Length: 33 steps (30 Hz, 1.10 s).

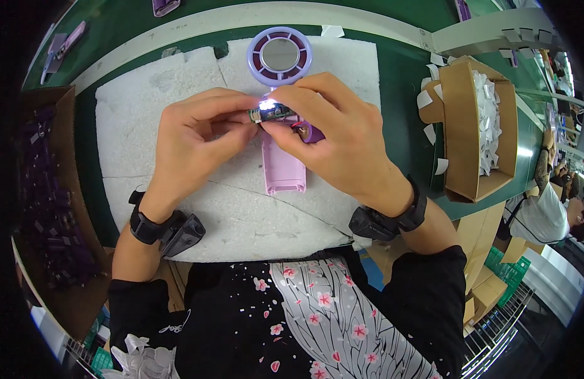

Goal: The person assembles a handheld fan by picking up a battery pack from a box, connecting its wires to a circuit board, and fitting them into the fan housing. After testing the connection, the assembled unit is placed onto a conveyor belt and the process is repeated.

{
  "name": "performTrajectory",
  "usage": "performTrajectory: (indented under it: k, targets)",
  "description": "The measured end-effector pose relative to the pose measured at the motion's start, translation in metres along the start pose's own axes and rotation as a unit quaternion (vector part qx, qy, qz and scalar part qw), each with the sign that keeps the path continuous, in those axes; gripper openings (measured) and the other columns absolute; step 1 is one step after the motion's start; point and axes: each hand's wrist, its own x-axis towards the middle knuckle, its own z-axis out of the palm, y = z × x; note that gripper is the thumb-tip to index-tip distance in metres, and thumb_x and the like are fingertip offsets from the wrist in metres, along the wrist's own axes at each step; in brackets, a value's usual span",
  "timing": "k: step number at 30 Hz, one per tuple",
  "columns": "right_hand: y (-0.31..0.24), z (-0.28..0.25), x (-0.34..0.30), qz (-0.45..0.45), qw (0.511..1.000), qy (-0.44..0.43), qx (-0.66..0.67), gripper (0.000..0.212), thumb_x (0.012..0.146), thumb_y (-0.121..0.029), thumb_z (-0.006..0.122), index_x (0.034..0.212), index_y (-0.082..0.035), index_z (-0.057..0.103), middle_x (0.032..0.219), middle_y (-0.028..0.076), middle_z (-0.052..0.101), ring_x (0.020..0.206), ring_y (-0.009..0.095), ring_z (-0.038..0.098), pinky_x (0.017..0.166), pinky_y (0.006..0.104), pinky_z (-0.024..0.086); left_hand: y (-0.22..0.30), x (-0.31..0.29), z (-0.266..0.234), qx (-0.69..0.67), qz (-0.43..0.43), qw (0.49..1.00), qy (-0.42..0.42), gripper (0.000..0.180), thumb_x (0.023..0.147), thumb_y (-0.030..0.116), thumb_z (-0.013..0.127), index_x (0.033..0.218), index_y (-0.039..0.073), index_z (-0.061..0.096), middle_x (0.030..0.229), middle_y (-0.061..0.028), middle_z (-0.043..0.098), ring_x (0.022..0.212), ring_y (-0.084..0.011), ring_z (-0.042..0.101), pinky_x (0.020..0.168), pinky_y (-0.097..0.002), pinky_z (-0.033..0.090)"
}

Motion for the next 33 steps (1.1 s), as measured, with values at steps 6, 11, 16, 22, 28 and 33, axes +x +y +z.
performTrajectory:
  k: [6, 11, 16, 22, 28, 33]
  targets:
    - [-0.0002, 0.0008, 0.0005, 0.024, 1.0, 0.004, 0.009, 0.035, 0.064, -0.001, 0.083, 0.096, -0.003, 0.068, 0.092, 0.007, 0.066, 0.064, 0.01, 0.06, 0.056, 0.0207, 0.047, -0.0013, 0.0, 0.0014, 0.032, 0.014, 0.999, 0.005, 0.026, 0.077, -0.004, 0.065, 0.103, -0.003, 0.071, 0.09, -0.0102, 0.07, 0.075, -0.0134, 0.067, 0.07, -0.023, 0.056]
    - [0.0021, 0.0012, -0.0011, 0.024, 1.0, 0.008, 0.013, 0.035, 0.063, -0.001, 0.083, 0.095, -0.002, 0.068, 0.091, 0.007, 0.066, 0.064, 0.01, 0.061, 0.056, 0.0209, 0.048, 0.002, 0.0012, 0.0008, 0.118, 0.049, 0.992, -0.006, 0.025, 0.078, -0.004, 0.064, 0.101, -0.003, 0.071, 0.089, -0.0091, 0.069, 0.073, -0.011, 0.065, 0.065, -0.0214, 0.052]
    - [0.0015, 0.0023, -0.0002, 0.026, 0.999, 0.012, 0.017, 0.035, 0.062, -0.001, 0.083, 0.094, -0.002, 0.068, 0.089, 0.007, 0.066, 0.063, 0.011, 0.061, 0.056, 0.0211, 0.048, 0.0, 0.003, 0.0028, 0.14, 0.077, 0.987, 0.026, 0.021, 0.073, 0.001, 0.068, 0.093, 0.001, 0.074, 0.08, -0.0093, 0.07, 0.063, -0.0151, 0.066, 0.056, -0.0233, 0.05]
    - [-0.0006, 0.0043, -0.0017, 0.044, 0.999, 0.021, 0.018, 0.033, 0.063, -0.002, 0.083, 0.093, -0.001, 0.068, 0.088, 0.008, 0.066, 0.063, 0.011, 0.062, 0.056, 0.0203, 0.049, -0.0002, 0.0028, 0.0033, 0.135, 0.064, 0.989, 0.022, 0.021, 0.074, 0.0, 0.066, 0.094, 0.0, 0.074, 0.08, -0.0088, 0.07, 0.064, -0.0132, 0.064, 0.056, -0.0221, 0.048]
    - [-0.0004, 0.0049, -0.0021, 0.038, 0.999, 0.02, 0.009, 0.032, 0.065, -0.002, 0.082, 0.093, -0.001, 0.068, 0.088, 0.007, 0.066, 0.062, 0.01, 0.062, 0.056, 0.0201, 0.049, 0.0016, 0.0029, 0.0007, 0.14, 0.052, 0.989, -0.001, 0.023, 0.077, -0.003, 0.063, 0.098, -0.002, 0.073, 0.084, -0.0076, 0.069, 0.069, -0.0098, 0.063, 0.06, -0.0211, 0.049]
    - [-0.0047, -0.0005, 0.0016, 0.073, 0.997, -0.009, 0.031, 0.027, 0.069, -0.002, 0.079, 0.094, -0.001, 0.068, 0.086, 0.007, 0.066, 0.063, 0.01, 0.062, 0.056, 0.0199, 0.047, -0.0039, 0.0012, -0.0008, 0.086, 0.02, 0.996, -0.015, 0.025, 0.078, -0.003, 0.062, 0.101, -0.003, 0.071, 0.092, -0.008, 0.068, 0.074, -0.0103, 0.063, 0.066, -0.0228, 0.052]
